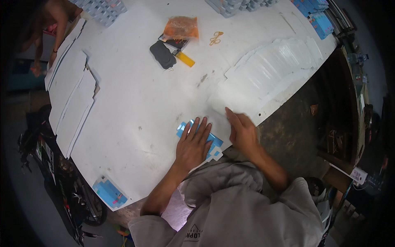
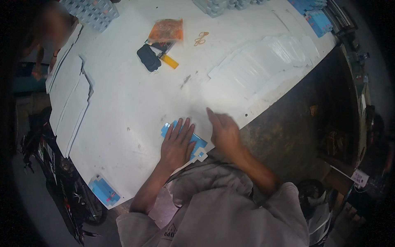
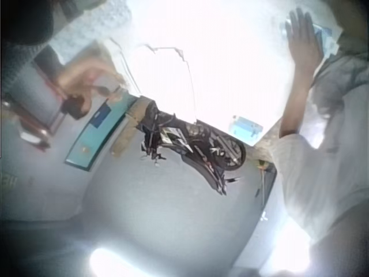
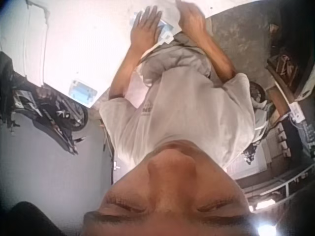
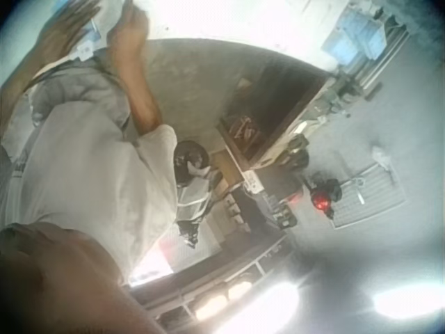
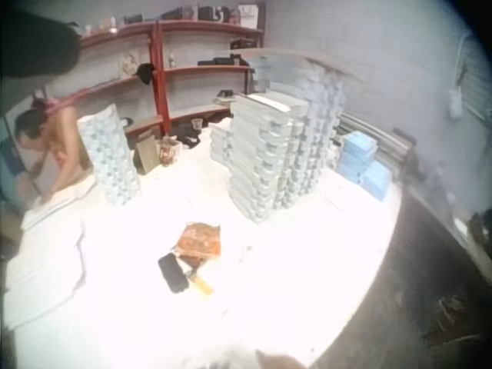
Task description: The person inserts blue face masks into white cardboard sleeves one by one, then stacks the completed units and secures the stack with a rubber band. The person also handles white cardboard pieces and a rubber band during the process.
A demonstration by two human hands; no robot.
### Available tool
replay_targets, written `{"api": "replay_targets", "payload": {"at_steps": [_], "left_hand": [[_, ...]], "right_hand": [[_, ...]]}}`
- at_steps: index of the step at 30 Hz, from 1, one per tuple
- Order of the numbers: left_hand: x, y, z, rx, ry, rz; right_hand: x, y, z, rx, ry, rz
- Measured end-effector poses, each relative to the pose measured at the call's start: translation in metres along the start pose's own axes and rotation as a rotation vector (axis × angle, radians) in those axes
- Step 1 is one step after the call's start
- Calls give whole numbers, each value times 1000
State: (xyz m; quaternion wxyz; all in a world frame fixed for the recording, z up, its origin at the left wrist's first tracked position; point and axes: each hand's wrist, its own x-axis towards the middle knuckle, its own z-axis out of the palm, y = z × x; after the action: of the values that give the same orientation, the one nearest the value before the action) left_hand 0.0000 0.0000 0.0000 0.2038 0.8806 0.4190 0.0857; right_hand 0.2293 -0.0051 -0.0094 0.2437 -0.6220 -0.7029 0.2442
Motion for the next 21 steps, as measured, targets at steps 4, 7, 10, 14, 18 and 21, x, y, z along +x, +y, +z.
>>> {"api": "replay_targets", "payload": {"at_steps": [4,7,10,14,18,21], "left_hand": [[-5,4,-3,-72,35,-102],[-17,4,2,-71,56,-164],[-18,8,2,35,50,-175],[-22,7,13,105,-40,-157],[-3,-1,-6,48,-62,35],[-5,-1,-11,-98,-7,32]], "right_hand": [[2,-32,9,2,64,-51],[6,-43,10,-260,114,-146],[3,-43,19,-291,43,-171],[5,-52,5,180,-358,130],[-4,-47,7,87,-207,99],[28,-43,-17,-341,306,-101]]}}
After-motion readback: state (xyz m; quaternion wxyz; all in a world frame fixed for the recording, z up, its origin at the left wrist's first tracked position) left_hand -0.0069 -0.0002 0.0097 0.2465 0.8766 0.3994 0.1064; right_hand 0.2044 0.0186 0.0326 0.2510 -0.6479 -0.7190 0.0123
